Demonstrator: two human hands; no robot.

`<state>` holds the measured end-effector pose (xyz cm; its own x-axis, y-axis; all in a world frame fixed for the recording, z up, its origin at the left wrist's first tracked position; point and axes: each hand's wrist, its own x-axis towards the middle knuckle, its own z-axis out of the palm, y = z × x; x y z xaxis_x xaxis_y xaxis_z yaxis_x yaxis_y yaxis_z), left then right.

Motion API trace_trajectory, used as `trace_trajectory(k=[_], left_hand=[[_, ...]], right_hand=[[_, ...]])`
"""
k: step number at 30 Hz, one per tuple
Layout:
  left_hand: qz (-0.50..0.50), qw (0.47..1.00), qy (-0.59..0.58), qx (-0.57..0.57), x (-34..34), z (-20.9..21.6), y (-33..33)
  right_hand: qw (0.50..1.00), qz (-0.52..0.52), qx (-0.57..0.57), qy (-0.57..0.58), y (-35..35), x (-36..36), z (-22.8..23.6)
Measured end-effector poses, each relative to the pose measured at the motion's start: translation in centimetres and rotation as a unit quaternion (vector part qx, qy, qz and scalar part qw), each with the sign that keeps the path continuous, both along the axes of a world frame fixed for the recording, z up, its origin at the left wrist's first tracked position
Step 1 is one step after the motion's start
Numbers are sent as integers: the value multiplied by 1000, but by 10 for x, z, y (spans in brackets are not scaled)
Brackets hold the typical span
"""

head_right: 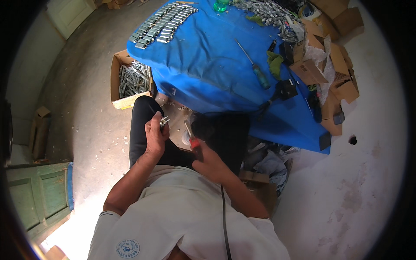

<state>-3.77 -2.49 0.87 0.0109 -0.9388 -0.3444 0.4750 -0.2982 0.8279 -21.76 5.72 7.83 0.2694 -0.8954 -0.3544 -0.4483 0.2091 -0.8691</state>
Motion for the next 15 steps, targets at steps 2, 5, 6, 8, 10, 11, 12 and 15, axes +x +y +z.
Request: trace_trajectory(k=[2, 5, 6, 8, 10, 11, 12, 15], left_hand=[[5, 1000, -6, 3, -3, 1, 2], [8, 1000, -12, 10, -7, -2, 6], [5, 1000, -9, 12, -7, -1, 8], [0, 1000, -10, 9, -8, -1, 10], [-4, 1000, -18, -3, -8, -3, 11], [-4, 1000, -21, -5, -9, -2, 11], [-4, 1000, -24, -6, -10, -2, 11], [1, 999, -42, -11, -13, -9, 10]], right_hand=[[1000, -23, 1, 11, 6, 5, -7], [1000, -21, 10, 5, 11, 11, -4], [1000, -21, 13, -1, 11, 12, -3], [999, -18, 37, 10, 7, 16, 5], [996, -10, 80, 44, 2, 21, 17], [996, -10, 76, 48, 2, 21, 16], [996, -9, 73, 53, 3, 21, 15], [996, -11, 67, 52, 4, 22, 13]])
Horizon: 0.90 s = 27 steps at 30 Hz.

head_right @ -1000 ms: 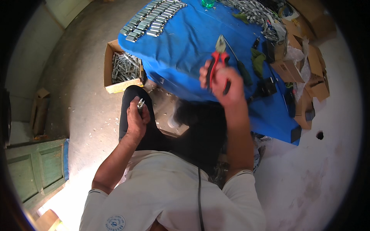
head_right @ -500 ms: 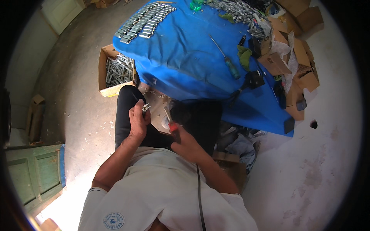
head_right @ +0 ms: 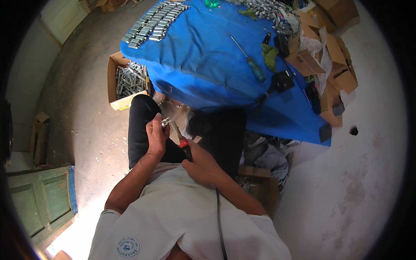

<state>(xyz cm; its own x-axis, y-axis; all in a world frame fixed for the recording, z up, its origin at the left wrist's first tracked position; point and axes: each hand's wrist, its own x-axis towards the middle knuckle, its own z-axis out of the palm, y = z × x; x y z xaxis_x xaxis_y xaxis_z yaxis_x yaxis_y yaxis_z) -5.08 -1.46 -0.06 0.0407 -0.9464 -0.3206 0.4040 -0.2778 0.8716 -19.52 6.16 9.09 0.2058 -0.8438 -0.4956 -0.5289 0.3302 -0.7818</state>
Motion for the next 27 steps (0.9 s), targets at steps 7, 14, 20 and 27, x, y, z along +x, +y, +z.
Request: trace_trajectory(k=[7, 14, 20, 27], left_hand=[[12, 1000, -2, -18, -3, -3, 3], [20, 996, -21, -84, -8, 2, 5], [10, 986, -96, -136, -7, -17, 5], [2, 987, -99, -127, -9, -7, 8]], right_hand=[[995, -15, -84, 44, 2, 6, -5], [992, -15, -101, 78, 5, 10, -7], [988, -35, -112, 104, 5, 15, -6], [983, -26, -102, 150, 5, 14, -9]])
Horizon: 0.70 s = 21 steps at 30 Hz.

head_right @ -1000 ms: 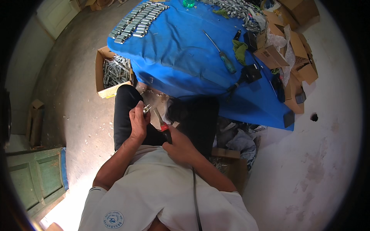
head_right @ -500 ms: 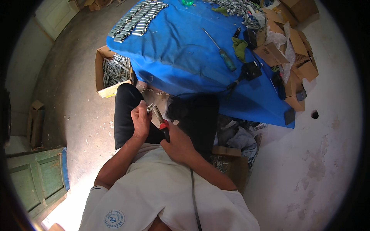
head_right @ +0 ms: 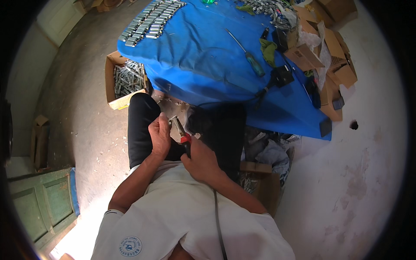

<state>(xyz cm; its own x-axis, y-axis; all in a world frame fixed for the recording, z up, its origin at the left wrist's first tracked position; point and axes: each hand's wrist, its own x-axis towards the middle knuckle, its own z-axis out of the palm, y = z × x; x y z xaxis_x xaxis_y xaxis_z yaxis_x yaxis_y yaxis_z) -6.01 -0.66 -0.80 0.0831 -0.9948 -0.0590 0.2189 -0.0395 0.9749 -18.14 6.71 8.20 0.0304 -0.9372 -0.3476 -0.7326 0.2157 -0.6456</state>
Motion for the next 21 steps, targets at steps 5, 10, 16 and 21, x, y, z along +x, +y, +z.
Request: trace_trajectory(k=[5, 10, 16, 21], left_hand=[[-7, 1000, 1, -1, 0, -5, 0], [-16, 999, 41, 12, 1, -11, -2], [-66, 989, 62, 117, -1, -2, -1], [-95, 934, 192, 286, 3, 12, -6]], right_hand=[[1000, 2, 9, 3, 1, 0, -2], [997, 20, 68, 28, -3, -5, 0], [997, -5, 73, -4, -3, -3, -1], [984, -8, 9, -178, 3, -8, -27]])
